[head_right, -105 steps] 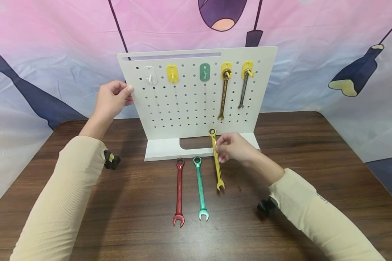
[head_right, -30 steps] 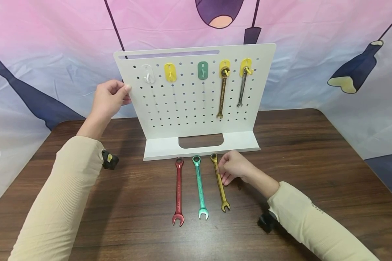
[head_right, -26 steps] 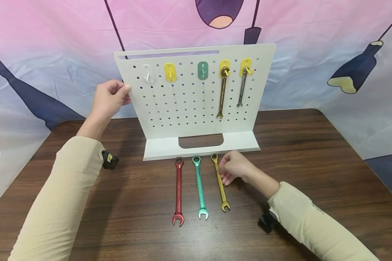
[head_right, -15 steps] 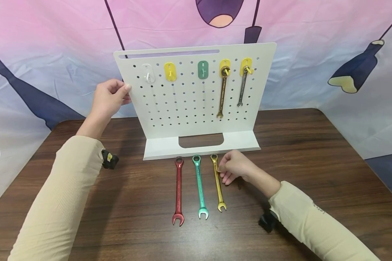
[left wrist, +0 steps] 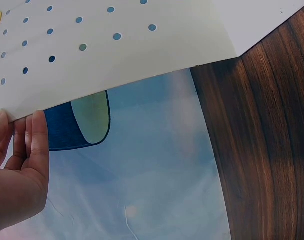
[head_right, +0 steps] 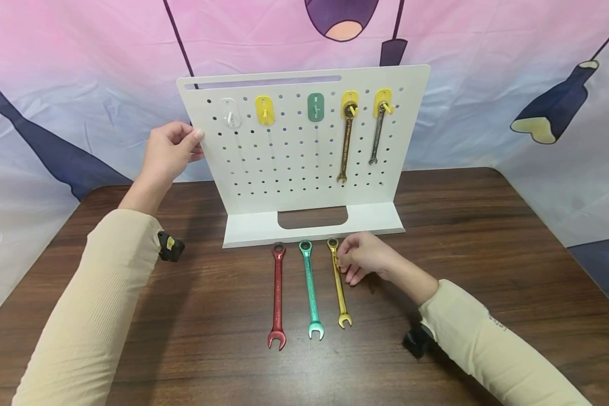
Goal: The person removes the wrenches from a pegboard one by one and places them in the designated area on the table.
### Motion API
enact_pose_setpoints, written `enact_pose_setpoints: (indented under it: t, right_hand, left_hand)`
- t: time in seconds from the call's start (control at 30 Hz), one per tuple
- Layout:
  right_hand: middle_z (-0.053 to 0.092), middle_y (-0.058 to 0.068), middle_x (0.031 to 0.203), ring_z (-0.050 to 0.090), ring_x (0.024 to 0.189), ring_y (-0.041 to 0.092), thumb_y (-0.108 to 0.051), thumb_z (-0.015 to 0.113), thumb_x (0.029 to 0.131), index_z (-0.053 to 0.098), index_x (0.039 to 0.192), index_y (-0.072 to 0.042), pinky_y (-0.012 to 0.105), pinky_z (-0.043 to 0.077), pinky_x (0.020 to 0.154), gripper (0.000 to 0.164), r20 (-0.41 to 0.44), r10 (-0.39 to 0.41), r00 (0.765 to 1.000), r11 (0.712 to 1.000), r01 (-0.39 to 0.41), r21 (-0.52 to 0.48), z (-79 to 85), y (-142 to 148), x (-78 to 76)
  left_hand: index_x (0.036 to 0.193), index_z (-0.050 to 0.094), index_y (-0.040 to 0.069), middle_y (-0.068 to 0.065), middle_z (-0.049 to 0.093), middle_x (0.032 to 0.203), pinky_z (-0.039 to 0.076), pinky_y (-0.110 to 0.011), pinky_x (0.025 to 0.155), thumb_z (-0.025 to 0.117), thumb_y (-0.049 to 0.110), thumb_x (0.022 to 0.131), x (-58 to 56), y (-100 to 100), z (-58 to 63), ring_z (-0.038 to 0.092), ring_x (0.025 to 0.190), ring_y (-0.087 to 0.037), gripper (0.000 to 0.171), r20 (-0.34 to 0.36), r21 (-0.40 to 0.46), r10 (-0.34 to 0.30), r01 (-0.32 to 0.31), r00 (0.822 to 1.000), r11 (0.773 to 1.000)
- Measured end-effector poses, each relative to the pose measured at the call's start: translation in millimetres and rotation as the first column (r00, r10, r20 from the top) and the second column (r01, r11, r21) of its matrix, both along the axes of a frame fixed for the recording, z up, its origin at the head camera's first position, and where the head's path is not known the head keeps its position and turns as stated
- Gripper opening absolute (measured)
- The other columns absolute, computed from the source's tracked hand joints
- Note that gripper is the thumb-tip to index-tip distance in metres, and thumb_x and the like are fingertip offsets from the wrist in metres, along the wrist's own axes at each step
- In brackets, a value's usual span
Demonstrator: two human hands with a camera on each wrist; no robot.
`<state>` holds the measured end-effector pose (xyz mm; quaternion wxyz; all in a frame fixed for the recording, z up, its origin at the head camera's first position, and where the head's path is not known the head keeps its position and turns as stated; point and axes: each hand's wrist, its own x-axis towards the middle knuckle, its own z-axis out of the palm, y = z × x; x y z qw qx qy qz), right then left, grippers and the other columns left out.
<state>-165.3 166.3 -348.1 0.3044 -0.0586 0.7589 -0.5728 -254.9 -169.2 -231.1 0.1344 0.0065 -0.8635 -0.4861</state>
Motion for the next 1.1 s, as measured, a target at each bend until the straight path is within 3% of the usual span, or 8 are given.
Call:
enact_pose_setpoints:
  t: [0.6, 1.1]
  right_hand:
    - [0.058, 0.013, 0.078, 0.06, 0.063, 0.02, 0.005, 0.057, 0.082, 0.049, 0.1, 0.014, 0.032, 0.057, 0.058, 0.021, -0.046, 0.07, 0.996, 0.997, -0.07, -0.014, 5.6, 7, -5.6]
    - [0.061, 0.018, 0.082, 0.061, 0.069, 0.026, 0.007, 0.05, 0.086, 0.046, 0.105, 0.016, 0.039, 0.058, 0.066, 0.022, -0.126, 0.075, 0.989, 0.997, -0.075, 0.01, 16.5, 14, -14.7]
  left_hand:
    - [0.097, 0.058, 0.001, -0.006, 0.058, 0.086, 0.055, -0.025, 0.077, 0.053, 0.028, 0.092, -0.5, 1, -0.3, 0.062, 0.079, -0.016, 0.028, 0.004, -0.004, -0.004, 0.004, 1.0, 1.0]
    - [0.096, 0.058, 0.001, -0.006, 0.058, 0.086, 0.055, -0.025, 0.077, 0.053, 0.028, 0.092, 0.8, 0, 0.4, 0.062, 0.077, -0.015, 0.028, 0.003, -0.001, -0.001, 0.001, 1.0, 1.0]
